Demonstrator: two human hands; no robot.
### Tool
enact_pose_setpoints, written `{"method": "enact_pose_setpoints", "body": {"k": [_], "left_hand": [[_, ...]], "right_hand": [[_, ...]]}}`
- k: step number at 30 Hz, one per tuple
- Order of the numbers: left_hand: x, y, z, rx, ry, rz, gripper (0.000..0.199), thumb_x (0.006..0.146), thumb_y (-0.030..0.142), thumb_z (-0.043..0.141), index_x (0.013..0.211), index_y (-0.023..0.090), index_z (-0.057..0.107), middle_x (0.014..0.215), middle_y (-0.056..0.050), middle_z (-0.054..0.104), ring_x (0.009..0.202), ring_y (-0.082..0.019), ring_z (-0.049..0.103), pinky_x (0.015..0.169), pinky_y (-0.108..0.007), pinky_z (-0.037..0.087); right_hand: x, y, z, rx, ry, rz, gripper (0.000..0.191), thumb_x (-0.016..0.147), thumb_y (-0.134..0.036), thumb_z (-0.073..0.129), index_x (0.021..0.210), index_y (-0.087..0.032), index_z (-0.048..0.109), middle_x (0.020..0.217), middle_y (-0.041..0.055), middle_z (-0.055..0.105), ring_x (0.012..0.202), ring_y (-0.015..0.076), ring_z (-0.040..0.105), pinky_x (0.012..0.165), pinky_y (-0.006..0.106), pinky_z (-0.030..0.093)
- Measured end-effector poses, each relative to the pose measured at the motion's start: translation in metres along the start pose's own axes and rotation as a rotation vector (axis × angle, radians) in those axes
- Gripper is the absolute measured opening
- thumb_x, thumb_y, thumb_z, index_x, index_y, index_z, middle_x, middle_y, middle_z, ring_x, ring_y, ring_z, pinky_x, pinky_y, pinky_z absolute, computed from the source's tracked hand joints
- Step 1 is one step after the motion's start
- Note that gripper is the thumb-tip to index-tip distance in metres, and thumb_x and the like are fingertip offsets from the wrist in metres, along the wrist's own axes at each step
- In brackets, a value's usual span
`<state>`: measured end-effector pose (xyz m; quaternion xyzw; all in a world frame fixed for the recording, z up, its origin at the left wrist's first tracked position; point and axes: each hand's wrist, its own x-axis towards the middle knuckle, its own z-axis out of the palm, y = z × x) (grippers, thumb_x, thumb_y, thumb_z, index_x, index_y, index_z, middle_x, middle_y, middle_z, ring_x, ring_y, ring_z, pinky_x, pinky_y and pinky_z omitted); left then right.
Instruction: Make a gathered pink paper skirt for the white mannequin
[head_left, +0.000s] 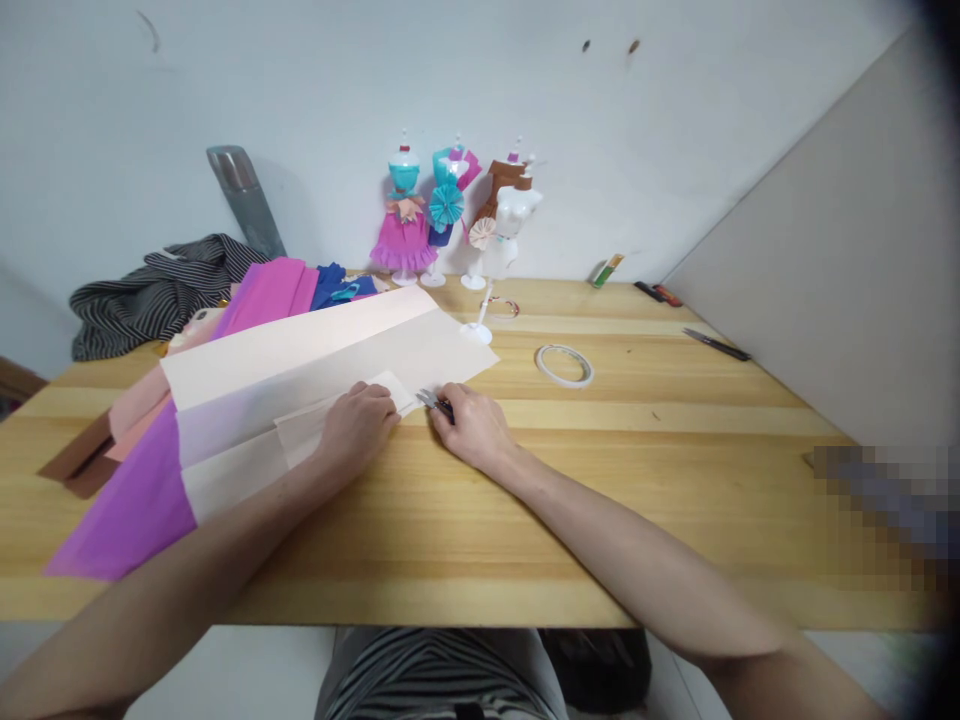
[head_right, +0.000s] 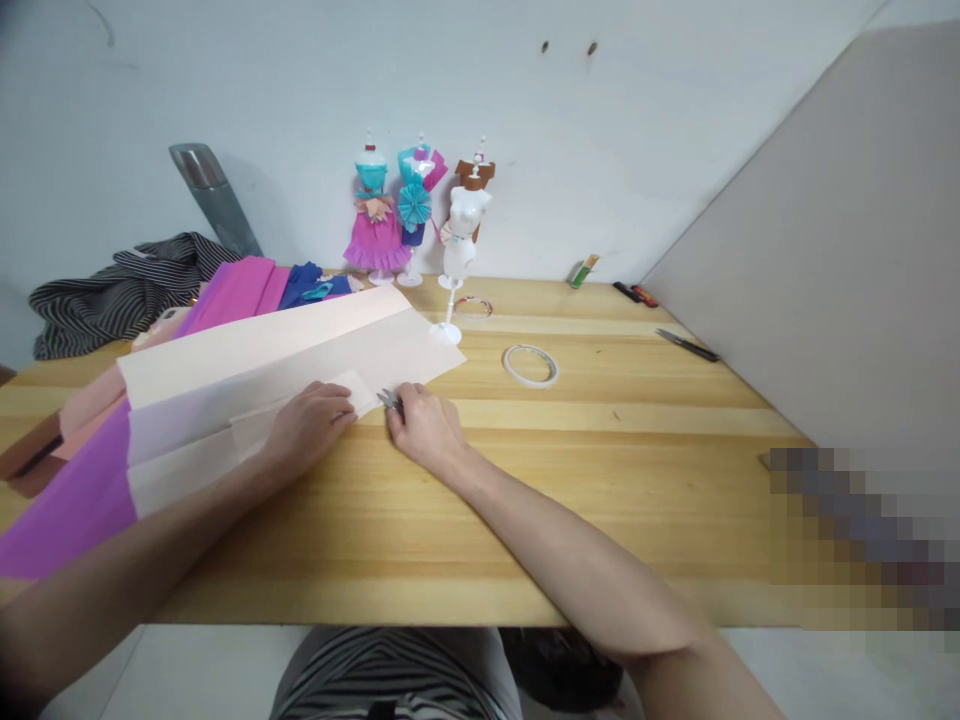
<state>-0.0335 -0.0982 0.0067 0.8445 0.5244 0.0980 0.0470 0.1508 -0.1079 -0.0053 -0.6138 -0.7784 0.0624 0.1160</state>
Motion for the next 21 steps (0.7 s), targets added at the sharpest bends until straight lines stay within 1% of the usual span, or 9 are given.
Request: {"method": "enact_pose_setpoints", "body": {"k": [4, 7, 10, 17, 19, 21], "left_hand": [[0.0015, -0.0017, 0.0008, -0.038, 0.014, -0.018, 0.019, 0.085, 0.020, 0.052, 0.074, 0.018, 0.067, 0.094, -0.006, 0.068, 0.094, -0.021, 0.058, 0.086, -0.034, 0.047], [0.0015, -0.0029, 0.0008, -0.056, 0.014, -0.022, 0.021, 0.088, 0.022, 0.050, 0.075, 0.018, 0.065, 0.090, -0.006, 0.068, 0.092, -0.021, 0.057, 0.084, -0.034, 0.046], [0.0011, -0.0035, 0.0003, -0.076, 0.021, -0.031, 0.023, 0.091, 0.025, 0.047, 0.075, 0.018, 0.063, 0.092, -0.006, 0.068, 0.094, -0.021, 0.056, 0.084, -0.034, 0.046], [0.0028, 0.0002, -0.0036, -0.021, -0.019, -0.066, 0.025, 0.093, 0.022, 0.041, 0.079, 0.016, 0.061, 0.091, -0.008, 0.067, 0.092, -0.022, 0.056, 0.079, -0.035, 0.045], [0.0023, 0.0006, -0.0041, -0.034, -0.022, -0.056, 0.023, 0.092, 0.024, 0.043, 0.081, 0.017, 0.062, 0.093, -0.007, 0.067, 0.093, -0.022, 0.056, 0.081, -0.034, 0.045], [0.0010, 0.0006, -0.0041, -0.050, -0.022, -0.027, 0.017, 0.089, 0.026, 0.049, 0.082, 0.017, 0.063, 0.097, -0.007, 0.067, 0.096, -0.023, 0.055, 0.083, -0.035, 0.045]], "right_hand": [[0.0003, 0.0014, -0.0003, 0.024, 0.007, -0.002, 0.021, 0.090, -0.031, 0.044, 0.102, -0.020, 0.055, 0.100, 0.0065, 0.067, 0.084, 0.0196, 0.062, 0.064, 0.027, 0.036], [0.0005, 0.0030, 0.0002, 0.035, 0.021, -0.001, 0.020, 0.089, -0.032, 0.044, 0.101, -0.020, 0.056, 0.098, 0.0060, 0.068, 0.083, 0.0194, 0.062, 0.063, 0.027, 0.035], [0.0002, 0.0044, 0.0005, 0.038, 0.032, 0.004, 0.020, 0.089, -0.032, 0.045, 0.099, -0.019, 0.056, 0.096, 0.0056, 0.068, 0.083, 0.0192, 0.062, 0.063, 0.027, 0.035], [-0.0034, 0.0047, -0.0003, 0.028, 0.026, -0.033, 0.020, 0.087, -0.033, 0.047, 0.097, -0.020, 0.057, 0.095, 0.0045, 0.068, 0.080, 0.0185, 0.063, 0.061, 0.027, 0.034], [-0.0045, 0.0044, -0.0009, 0.022, 0.028, -0.039, 0.019, 0.087, -0.033, 0.047, 0.097, -0.020, 0.058, 0.095, 0.0044, 0.068, 0.080, 0.0187, 0.063, 0.061, 0.027, 0.034], [-0.0051, 0.0043, -0.0013, 0.020, 0.039, -0.031, 0.020, 0.087, -0.033, 0.047, 0.098, -0.020, 0.058, 0.096, 0.0044, 0.068, 0.080, 0.0191, 0.063, 0.060, 0.027, 0.034]]}}
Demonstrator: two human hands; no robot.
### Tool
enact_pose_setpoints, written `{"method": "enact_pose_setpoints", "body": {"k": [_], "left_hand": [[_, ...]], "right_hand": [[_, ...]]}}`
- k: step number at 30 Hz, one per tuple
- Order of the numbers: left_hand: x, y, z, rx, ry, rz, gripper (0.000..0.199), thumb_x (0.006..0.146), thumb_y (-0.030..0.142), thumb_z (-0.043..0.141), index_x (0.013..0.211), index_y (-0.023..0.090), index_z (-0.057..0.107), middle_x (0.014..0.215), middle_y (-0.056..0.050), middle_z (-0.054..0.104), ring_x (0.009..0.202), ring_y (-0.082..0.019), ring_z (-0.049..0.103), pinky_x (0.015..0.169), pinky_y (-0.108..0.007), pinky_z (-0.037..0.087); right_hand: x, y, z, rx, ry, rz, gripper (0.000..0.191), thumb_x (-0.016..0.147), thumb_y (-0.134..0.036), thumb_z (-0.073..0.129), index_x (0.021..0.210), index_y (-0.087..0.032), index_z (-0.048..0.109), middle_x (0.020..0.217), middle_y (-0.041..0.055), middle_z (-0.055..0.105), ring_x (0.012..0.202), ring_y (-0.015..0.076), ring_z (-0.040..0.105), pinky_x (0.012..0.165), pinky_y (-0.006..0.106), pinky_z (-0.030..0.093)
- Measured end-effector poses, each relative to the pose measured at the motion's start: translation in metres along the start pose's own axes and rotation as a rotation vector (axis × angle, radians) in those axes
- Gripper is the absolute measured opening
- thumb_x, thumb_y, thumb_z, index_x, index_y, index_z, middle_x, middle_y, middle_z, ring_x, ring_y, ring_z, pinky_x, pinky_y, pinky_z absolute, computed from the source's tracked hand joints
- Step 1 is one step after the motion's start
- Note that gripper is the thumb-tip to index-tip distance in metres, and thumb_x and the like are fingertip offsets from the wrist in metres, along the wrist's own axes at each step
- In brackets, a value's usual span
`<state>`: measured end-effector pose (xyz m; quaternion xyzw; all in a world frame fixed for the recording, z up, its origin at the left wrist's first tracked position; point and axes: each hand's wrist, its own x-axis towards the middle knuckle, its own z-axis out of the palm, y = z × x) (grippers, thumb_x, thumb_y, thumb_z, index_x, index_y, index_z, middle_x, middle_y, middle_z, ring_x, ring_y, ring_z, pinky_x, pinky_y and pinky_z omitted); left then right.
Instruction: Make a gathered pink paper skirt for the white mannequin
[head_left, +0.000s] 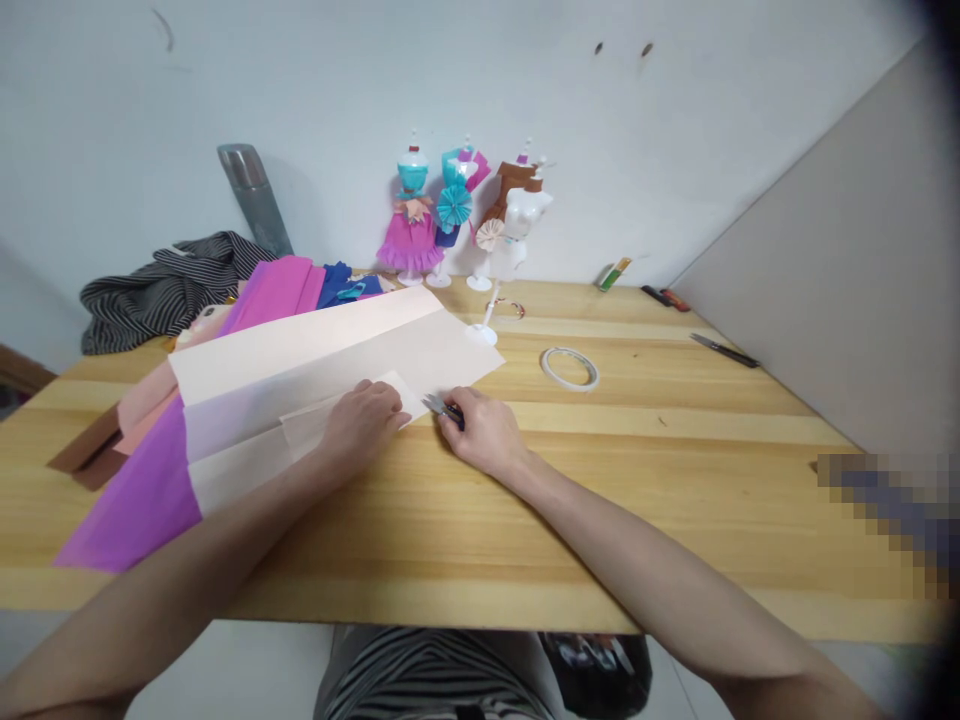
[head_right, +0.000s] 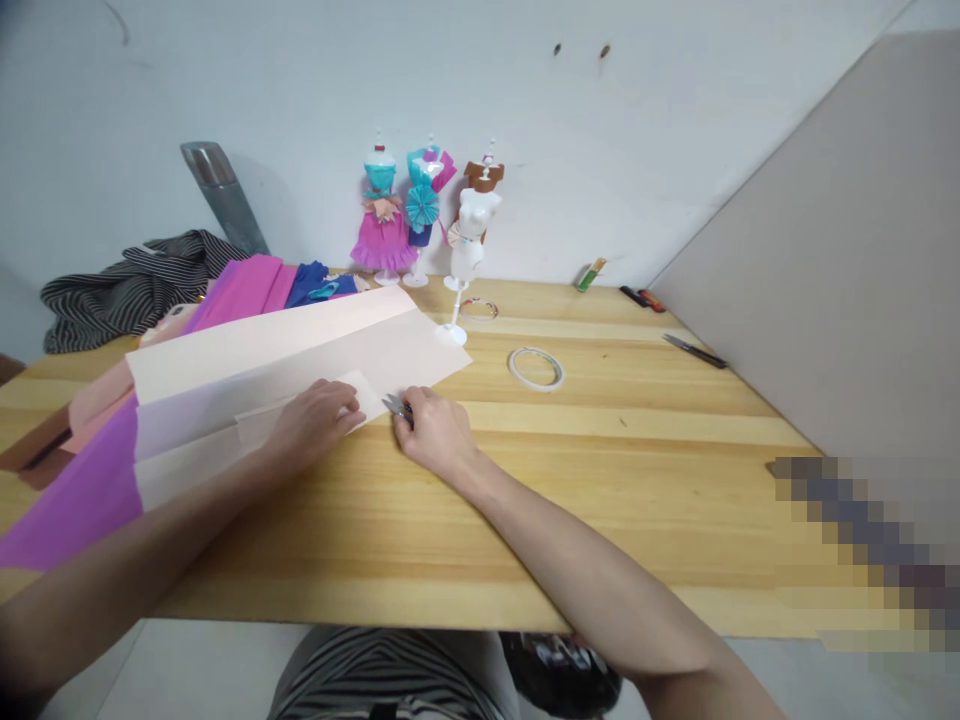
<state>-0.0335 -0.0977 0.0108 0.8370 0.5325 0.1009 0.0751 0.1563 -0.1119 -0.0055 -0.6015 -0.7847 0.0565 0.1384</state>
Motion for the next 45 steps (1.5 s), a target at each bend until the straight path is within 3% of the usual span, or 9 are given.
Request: {"method": "enact_pose_setpoints", "body": {"k": [8, 26, 45], "left_hand": [[0.000, 0.001, 0.000, 0.049, -0.027, 0.030, 0.019, 0.087, 0.018, 0.048, 0.074, 0.017, 0.062, 0.097, -0.007, 0.066, 0.096, -0.022, 0.054, 0.087, -0.035, 0.045], [0.002, -0.003, 0.005, 0.085, 0.018, 0.001, 0.019, 0.090, 0.019, 0.040, 0.081, 0.018, 0.057, 0.090, -0.008, 0.064, 0.092, -0.022, 0.055, 0.079, -0.034, 0.045], [0.002, -0.003, 0.004, 0.054, 0.010, -0.034, 0.020, 0.092, 0.019, 0.037, 0.084, 0.016, 0.055, 0.091, -0.009, 0.062, 0.091, -0.024, 0.054, 0.081, -0.036, 0.043]], "right_hand": [[0.001, -0.001, 0.001, -0.016, -0.014, 0.024, 0.021, 0.087, -0.033, 0.047, 0.098, -0.020, 0.058, 0.097, 0.0049, 0.068, 0.079, 0.0189, 0.063, 0.060, 0.028, 0.034], [0.007, -0.016, -0.004, -0.127, -0.095, -0.044, 0.025, 0.088, -0.033, 0.043, 0.103, -0.019, 0.056, 0.102, 0.0080, 0.065, 0.081, 0.0220, 0.064, 0.060, 0.029, 0.039], [0.003, -0.011, -0.003, -0.085, -0.089, -0.055, 0.023, 0.085, -0.030, 0.043, 0.100, -0.018, 0.057, 0.100, 0.0080, 0.065, 0.080, 0.0208, 0.062, 0.061, 0.029, 0.037]]}}
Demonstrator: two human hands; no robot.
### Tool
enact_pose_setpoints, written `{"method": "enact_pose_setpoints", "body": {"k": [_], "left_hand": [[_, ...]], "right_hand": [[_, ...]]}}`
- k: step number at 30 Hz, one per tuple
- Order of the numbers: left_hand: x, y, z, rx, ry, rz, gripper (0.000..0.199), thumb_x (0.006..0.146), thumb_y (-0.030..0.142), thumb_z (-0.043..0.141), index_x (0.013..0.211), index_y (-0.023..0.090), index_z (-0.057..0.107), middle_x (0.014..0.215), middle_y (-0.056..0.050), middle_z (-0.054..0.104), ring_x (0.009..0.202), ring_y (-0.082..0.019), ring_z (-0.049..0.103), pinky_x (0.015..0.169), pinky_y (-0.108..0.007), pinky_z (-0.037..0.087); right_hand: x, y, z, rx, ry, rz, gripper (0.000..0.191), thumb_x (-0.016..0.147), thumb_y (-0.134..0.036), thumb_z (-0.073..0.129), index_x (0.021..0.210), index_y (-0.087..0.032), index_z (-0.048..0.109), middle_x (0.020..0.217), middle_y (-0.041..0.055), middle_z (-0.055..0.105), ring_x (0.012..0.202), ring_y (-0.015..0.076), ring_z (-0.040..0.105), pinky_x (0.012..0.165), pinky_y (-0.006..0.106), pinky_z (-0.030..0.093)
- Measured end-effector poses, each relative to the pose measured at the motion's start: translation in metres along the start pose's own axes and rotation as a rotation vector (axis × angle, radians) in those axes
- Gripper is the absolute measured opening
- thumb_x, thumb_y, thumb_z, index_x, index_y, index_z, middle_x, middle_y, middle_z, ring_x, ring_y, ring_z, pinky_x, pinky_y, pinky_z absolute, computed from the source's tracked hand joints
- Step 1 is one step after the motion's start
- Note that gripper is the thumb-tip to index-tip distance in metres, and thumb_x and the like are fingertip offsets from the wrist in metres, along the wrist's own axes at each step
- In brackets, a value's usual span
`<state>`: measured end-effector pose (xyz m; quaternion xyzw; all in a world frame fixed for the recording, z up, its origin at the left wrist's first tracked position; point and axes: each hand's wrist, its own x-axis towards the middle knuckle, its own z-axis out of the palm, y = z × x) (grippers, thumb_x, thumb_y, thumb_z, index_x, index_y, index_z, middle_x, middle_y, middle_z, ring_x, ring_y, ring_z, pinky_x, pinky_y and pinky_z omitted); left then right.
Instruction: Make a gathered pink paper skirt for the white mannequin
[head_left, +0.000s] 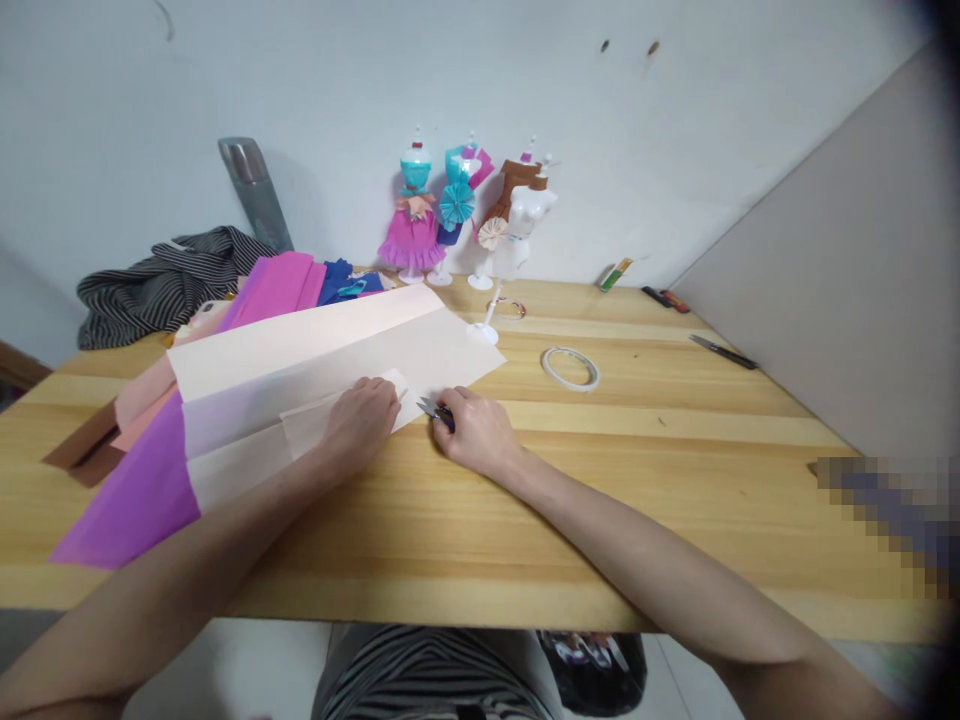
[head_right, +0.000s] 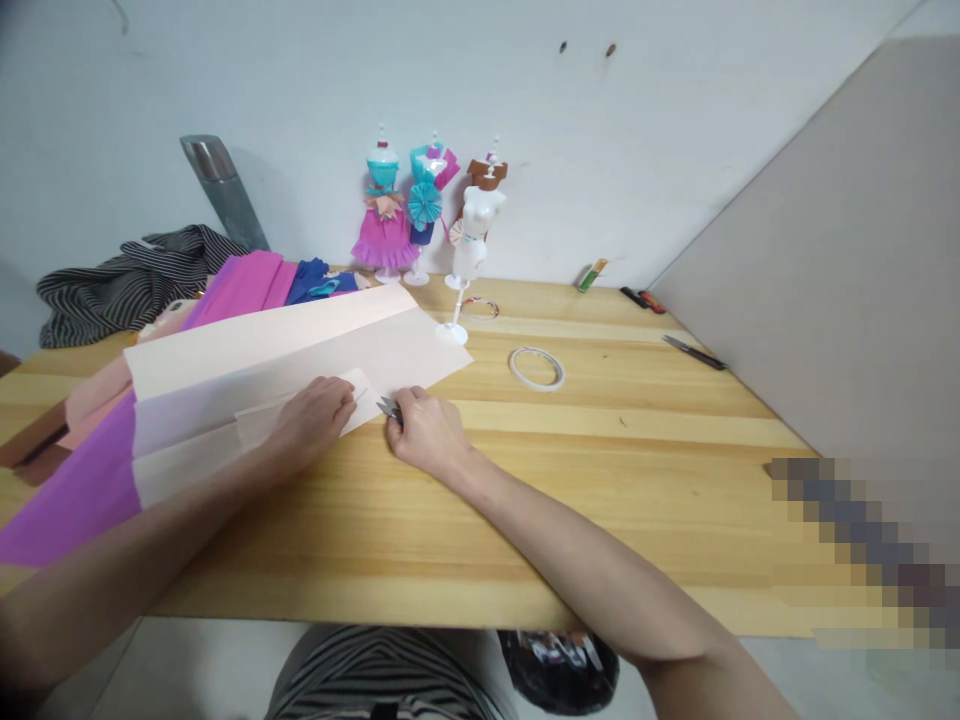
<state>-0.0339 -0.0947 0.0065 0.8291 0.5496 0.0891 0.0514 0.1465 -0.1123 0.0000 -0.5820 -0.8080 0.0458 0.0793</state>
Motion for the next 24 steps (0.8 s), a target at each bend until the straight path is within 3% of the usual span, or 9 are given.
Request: {"method": "enact_pose_setpoints", "body": {"k": [24], "left_hand": [[-0.0040, 0.0050, -0.0026, 0.021, -0.008, -0.010, 0.019, 0.093, 0.020, 0.038, 0.090, 0.014, 0.055, 0.093, -0.009, 0.062, 0.091, -0.023, 0.054, 0.081, -0.035, 0.043]], "right_hand": [[0.0091, -0.0039, 0.0053, 0.003, 0.005, 0.008, 0.026, 0.089, -0.031, 0.040, 0.105, -0.019, 0.055, 0.105, 0.0091, 0.063, 0.083, 0.0221, 0.062, 0.062, 0.029, 0.039]]}}
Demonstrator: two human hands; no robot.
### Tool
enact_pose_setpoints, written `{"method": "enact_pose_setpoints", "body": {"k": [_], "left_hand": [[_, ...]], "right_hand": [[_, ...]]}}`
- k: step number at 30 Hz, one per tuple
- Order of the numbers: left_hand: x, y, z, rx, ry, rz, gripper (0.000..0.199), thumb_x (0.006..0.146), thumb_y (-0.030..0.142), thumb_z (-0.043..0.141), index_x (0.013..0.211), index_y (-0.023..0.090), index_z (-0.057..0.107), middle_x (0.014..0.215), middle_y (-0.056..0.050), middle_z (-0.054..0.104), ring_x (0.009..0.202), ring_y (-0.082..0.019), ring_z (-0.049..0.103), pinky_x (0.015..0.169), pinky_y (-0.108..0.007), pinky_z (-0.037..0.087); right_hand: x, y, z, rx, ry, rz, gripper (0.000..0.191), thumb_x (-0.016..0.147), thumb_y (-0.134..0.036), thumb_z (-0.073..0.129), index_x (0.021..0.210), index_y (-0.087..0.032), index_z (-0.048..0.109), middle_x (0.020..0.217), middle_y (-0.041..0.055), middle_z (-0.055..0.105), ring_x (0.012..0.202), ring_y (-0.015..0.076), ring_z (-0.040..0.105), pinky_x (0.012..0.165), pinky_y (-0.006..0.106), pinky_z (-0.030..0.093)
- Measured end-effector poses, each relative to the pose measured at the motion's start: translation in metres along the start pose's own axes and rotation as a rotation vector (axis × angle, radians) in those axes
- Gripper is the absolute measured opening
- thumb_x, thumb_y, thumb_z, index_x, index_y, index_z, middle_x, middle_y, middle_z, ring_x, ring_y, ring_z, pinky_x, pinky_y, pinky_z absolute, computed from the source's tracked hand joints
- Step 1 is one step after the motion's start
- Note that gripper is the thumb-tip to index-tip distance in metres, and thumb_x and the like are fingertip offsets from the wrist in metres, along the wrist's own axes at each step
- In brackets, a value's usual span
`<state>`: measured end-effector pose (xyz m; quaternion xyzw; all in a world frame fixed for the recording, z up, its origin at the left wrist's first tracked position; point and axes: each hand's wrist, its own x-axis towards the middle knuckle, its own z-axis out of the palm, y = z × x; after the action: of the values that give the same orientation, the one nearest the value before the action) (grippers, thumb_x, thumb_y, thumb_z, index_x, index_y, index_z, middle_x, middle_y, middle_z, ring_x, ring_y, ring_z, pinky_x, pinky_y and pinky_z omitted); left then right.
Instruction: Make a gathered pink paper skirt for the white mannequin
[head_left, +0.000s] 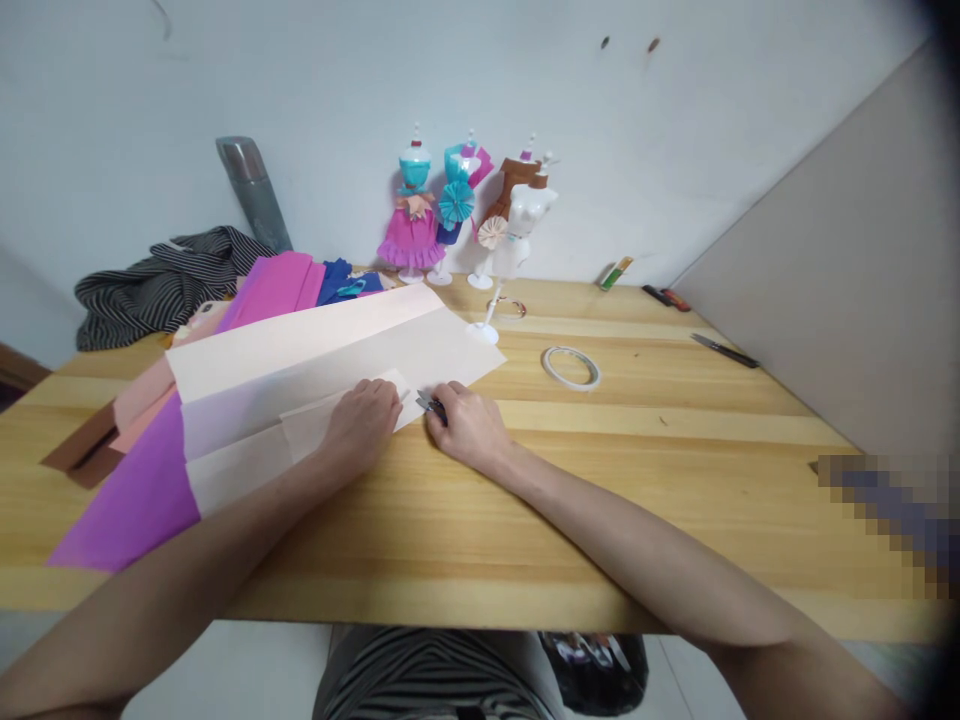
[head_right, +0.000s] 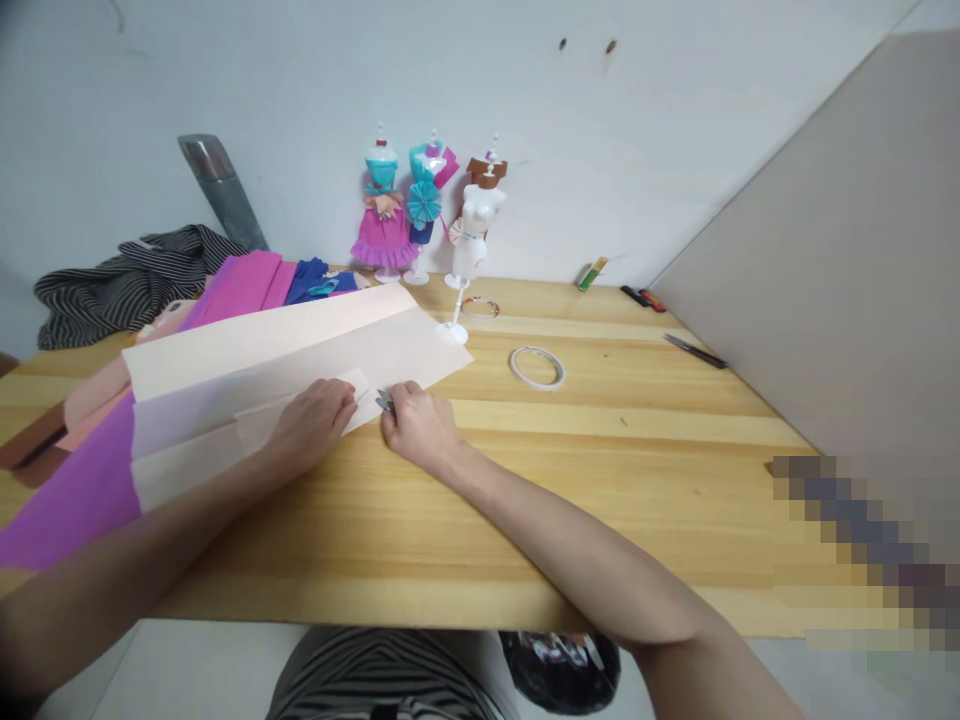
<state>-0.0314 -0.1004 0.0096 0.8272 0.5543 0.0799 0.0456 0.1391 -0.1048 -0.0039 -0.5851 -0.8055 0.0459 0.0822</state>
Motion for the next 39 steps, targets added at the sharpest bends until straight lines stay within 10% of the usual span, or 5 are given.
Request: {"method": "enact_pose_setpoints", "body": {"k": [11, 19, 39], "left_hand": [[-0.003, -0.002, 0.000, -0.043, 0.059, 0.016, 0.019, 0.091, 0.030, 0.046, 0.085, 0.018, 0.059, 0.089, -0.006, 0.066, 0.088, -0.023, 0.059, 0.075, -0.034, 0.046], [0.003, -0.010, 0.017, 0.147, 0.242, 0.112, 0.038, 0.090, 0.027, 0.047, 0.121, 0.005, 0.055, 0.136, -0.019, 0.050, 0.128, -0.033, 0.042, 0.104, -0.044, 0.037], [-0.006, -0.001, 0.031, 0.225, -0.015, -0.002, 0.077, 0.090, 0.052, 0.039, 0.138, -0.009, 0.033, 0.147, -0.032, 0.027, 0.138, -0.042, 0.025, 0.109, -0.053, 0.025]], "right_hand": [[0.000, 0.000, 0.006, 0.017, 0.036, -0.003, 0.028, 0.090, -0.032, 0.039, 0.110, -0.019, 0.053, 0.107, 0.0086, 0.062, 0.083, 0.0224, 0.062, 0.065, 0.031, 0.042], [0.000, -0.001, 0.003, -0.001, 0.014, -0.010, 0.029, 0.091, -0.033, 0.038, 0.112, -0.019, 0.052, 0.110, 0.0090, 0.060, 0.084, 0.0218, 0.062, 0.065, 0.030, 0.044], [0.001, 0.002, 0.004, 0.000, -0.007, -0.020, 0.030, 0.090, -0.034, 0.039, 0.111, -0.020, 0.055, 0.104, 0.0076, 0.067, 0.084, 0.0233, 0.064, 0.063, 0.030, 0.040]]}}
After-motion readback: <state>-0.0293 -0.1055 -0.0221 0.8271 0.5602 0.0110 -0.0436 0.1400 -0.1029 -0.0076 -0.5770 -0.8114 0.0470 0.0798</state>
